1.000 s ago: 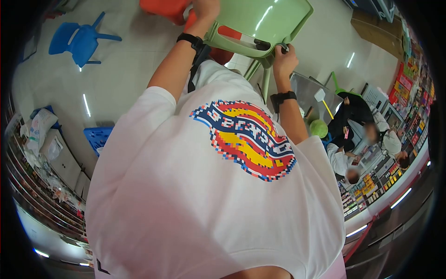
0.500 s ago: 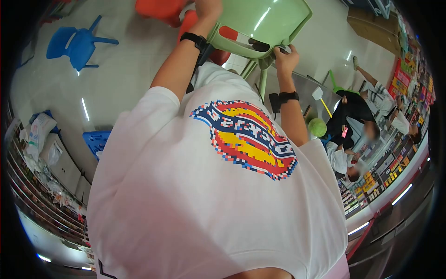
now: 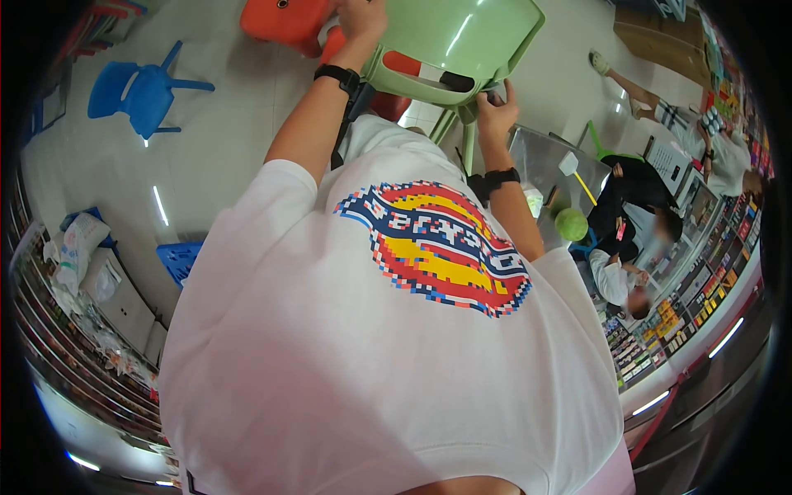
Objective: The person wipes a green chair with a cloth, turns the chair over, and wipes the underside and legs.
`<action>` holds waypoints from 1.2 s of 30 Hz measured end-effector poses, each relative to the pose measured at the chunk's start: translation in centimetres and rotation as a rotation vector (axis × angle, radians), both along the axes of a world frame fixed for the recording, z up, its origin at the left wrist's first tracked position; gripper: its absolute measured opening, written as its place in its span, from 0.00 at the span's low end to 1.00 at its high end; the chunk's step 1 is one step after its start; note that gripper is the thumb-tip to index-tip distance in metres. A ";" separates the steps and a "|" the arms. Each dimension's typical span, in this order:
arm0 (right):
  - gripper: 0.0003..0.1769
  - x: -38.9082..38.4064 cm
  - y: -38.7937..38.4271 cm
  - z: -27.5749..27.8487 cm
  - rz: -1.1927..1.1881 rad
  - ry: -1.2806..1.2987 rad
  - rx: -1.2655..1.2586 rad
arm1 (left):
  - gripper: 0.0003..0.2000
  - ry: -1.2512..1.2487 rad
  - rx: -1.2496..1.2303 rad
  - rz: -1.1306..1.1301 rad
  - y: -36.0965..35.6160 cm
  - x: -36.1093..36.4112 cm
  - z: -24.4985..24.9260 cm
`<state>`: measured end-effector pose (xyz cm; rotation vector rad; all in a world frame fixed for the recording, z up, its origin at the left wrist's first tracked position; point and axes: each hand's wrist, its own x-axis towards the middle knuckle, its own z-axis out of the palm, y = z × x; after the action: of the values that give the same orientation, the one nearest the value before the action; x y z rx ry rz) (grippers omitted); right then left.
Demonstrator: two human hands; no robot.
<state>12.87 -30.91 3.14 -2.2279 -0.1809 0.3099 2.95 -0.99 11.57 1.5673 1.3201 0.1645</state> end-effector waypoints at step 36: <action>0.18 -0.1 -2.4 0.0 0.424 -0.057 -0.423 | 0.27 0.190 -0.350 -0.428 -6.4 -21.4 -14.2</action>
<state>12.82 -33.27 3.12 -2.6059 -0.6769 0.5553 -18.41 -7.39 -2.59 1.5453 1.0544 -0.4678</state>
